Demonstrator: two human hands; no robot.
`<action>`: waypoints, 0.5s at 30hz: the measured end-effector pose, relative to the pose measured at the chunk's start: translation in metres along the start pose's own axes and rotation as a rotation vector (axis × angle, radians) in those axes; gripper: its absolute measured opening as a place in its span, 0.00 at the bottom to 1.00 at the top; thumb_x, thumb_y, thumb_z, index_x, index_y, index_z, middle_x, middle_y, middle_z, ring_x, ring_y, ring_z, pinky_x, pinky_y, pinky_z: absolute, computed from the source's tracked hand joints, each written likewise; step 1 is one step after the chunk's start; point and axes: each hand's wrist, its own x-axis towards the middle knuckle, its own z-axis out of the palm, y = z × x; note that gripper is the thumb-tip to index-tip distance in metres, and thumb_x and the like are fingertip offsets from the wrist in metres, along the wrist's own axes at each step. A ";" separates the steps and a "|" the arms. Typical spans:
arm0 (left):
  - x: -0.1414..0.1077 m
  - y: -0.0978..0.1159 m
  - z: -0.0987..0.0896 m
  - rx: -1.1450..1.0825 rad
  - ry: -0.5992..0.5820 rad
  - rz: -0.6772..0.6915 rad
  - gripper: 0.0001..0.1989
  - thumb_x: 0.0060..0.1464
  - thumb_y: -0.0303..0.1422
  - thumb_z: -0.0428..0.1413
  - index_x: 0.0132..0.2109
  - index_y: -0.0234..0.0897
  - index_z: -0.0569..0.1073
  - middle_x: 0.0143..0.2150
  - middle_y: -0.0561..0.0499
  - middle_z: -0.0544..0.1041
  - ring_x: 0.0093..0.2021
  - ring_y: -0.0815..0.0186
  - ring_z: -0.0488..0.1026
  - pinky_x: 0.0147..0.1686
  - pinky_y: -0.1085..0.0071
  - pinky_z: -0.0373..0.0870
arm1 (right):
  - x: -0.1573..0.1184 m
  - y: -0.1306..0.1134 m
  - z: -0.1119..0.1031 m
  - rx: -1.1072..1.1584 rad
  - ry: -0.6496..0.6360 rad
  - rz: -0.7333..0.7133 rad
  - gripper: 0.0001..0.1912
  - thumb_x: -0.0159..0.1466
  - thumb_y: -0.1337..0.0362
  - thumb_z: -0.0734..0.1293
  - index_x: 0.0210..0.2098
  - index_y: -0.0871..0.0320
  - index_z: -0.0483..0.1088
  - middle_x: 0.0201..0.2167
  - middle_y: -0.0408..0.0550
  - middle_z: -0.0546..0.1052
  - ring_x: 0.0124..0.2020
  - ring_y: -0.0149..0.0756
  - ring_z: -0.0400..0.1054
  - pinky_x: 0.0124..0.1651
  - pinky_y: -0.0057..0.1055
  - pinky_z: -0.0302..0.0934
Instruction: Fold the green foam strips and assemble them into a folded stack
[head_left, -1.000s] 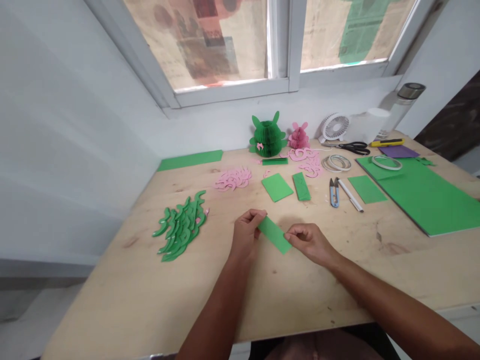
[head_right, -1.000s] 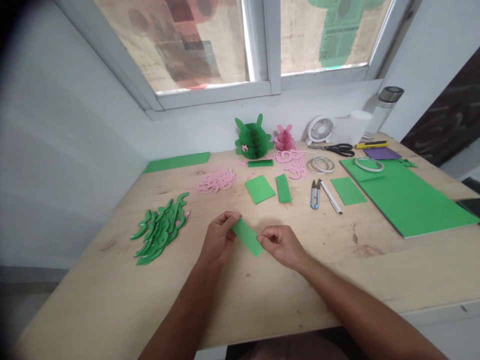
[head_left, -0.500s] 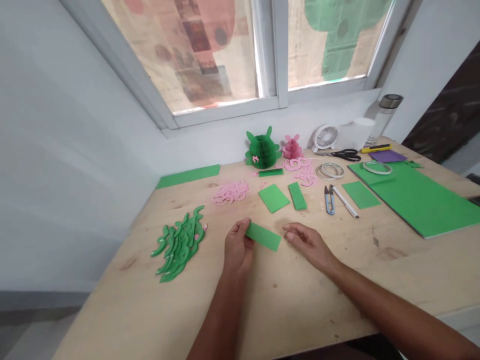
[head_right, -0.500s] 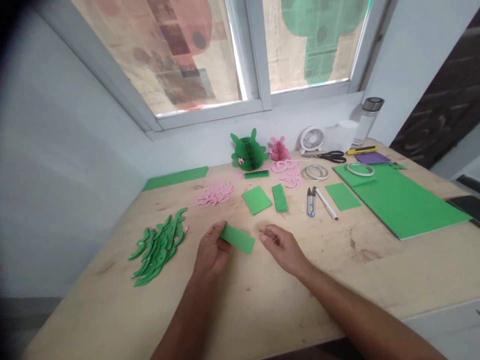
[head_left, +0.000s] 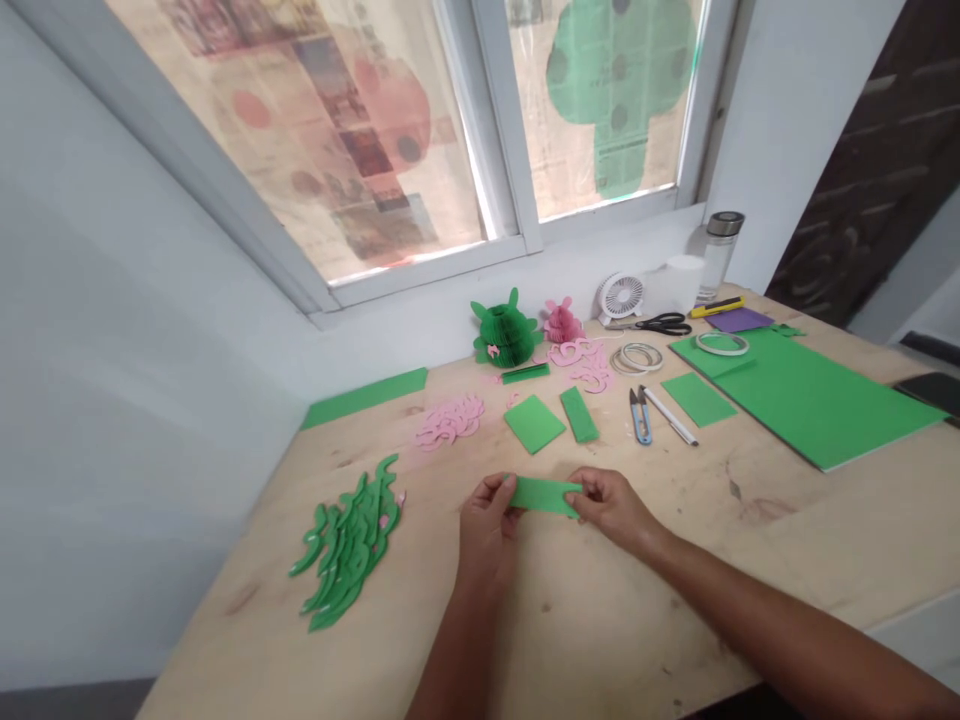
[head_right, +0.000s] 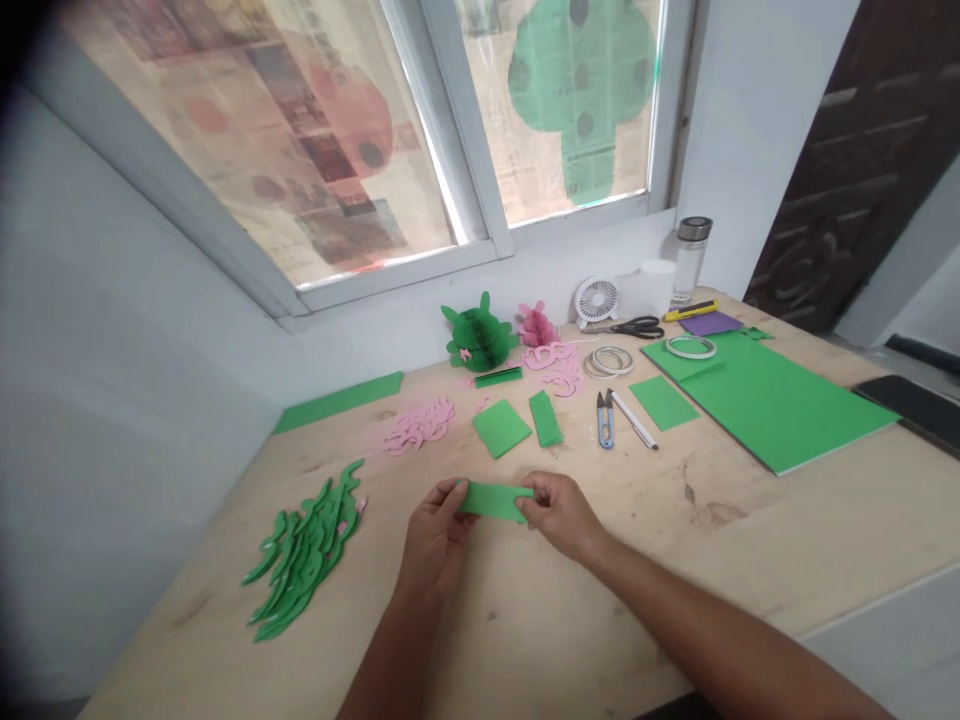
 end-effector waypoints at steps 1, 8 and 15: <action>0.000 0.001 0.000 0.019 -0.006 -0.002 0.13 0.34 0.33 0.65 0.29 0.35 0.71 0.26 0.56 0.70 0.26 0.72 0.68 0.26 0.76 0.67 | 0.001 -0.002 -0.002 0.009 0.038 -0.012 0.09 0.55 0.59 0.65 0.30 0.60 0.69 0.15 0.37 0.64 0.17 0.26 0.59 0.21 0.23 0.52; -0.005 0.000 0.002 0.239 -0.137 -0.057 0.16 0.33 0.32 0.64 0.34 0.34 0.74 0.22 0.55 0.70 0.22 0.73 0.66 0.22 0.77 0.64 | 0.009 -0.015 -0.018 0.111 0.260 -0.066 0.19 0.53 0.55 0.67 0.39 0.61 0.67 0.15 0.34 0.60 0.17 0.26 0.57 0.22 0.25 0.52; -0.019 -0.008 0.013 0.392 -0.335 -0.128 0.18 0.34 0.32 0.63 0.37 0.34 0.74 0.22 0.54 0.71 0.20 0.71 0.67 0.21 0.74 0.65 | 0.016 -0.012 -0.026 0.116 0.327 -0.108 0.20 0.53 0.54 0.67 0.40 0.60 0.67 0.14 0.34 0.59 0.17 0.27 0.55 0.22 0.25 0.52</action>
